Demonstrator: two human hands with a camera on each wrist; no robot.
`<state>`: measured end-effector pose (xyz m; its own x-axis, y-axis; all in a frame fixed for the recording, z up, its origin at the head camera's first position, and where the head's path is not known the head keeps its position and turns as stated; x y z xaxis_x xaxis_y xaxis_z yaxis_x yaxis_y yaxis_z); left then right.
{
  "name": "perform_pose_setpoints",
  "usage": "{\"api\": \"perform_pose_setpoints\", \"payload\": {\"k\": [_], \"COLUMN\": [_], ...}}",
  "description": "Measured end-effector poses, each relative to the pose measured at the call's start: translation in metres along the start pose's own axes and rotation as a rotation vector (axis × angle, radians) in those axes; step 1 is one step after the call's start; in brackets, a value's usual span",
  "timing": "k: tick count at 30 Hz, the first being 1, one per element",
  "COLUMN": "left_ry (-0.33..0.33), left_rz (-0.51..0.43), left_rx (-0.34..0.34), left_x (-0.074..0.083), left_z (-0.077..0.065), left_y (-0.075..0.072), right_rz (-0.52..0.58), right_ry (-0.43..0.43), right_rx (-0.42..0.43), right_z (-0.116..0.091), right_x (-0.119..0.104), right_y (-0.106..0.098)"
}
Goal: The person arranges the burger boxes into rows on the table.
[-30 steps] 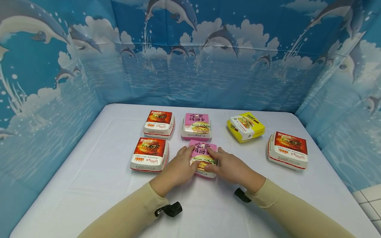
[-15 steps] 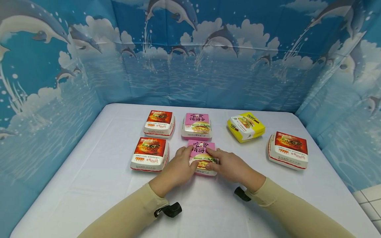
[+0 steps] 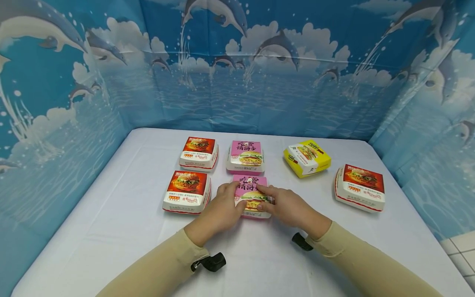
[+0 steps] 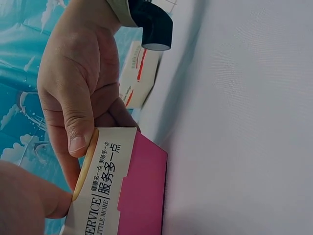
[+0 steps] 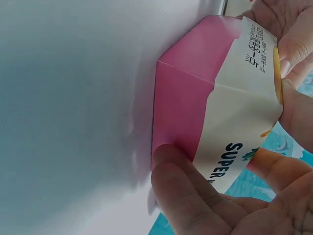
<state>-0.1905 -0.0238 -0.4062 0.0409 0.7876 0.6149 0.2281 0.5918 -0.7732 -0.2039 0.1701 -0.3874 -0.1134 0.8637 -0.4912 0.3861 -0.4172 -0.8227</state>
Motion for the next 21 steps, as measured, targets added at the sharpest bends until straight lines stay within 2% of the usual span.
{"api": "perform_pose_setpoints", "payload": {"k": [7, 21], "left_ry": [0.005, 0.008], "left_rz": [-0.015, -0.037], "left_rx": [-0.002, -0.012], "left_x": [0.0002, -0.0002], "left_z": [0.0010, 0.0018], "left_y": [0.0002, 0.0009], "right_rz": [0.012, 0.025], "right_ry": [0.009, -0.032], "right_rx": [-0.005, -0.016], "right_z": [0.0006, 0.0000], "right_x": [0.0001, 0.0018], "right_y": [0.0002, 0.0024]}}
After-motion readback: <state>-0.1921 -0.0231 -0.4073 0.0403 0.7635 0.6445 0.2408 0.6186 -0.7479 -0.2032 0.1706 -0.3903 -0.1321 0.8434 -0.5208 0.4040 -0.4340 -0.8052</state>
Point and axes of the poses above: each hand's wrist, its own z-axis towards the middle knuckle, its own y-axis out of the palm, x = y × z, the point moved 3 cm from there along z, towards the middle knuckle, and after that the axes turned 1 degree about y, right-handed, at the moved point
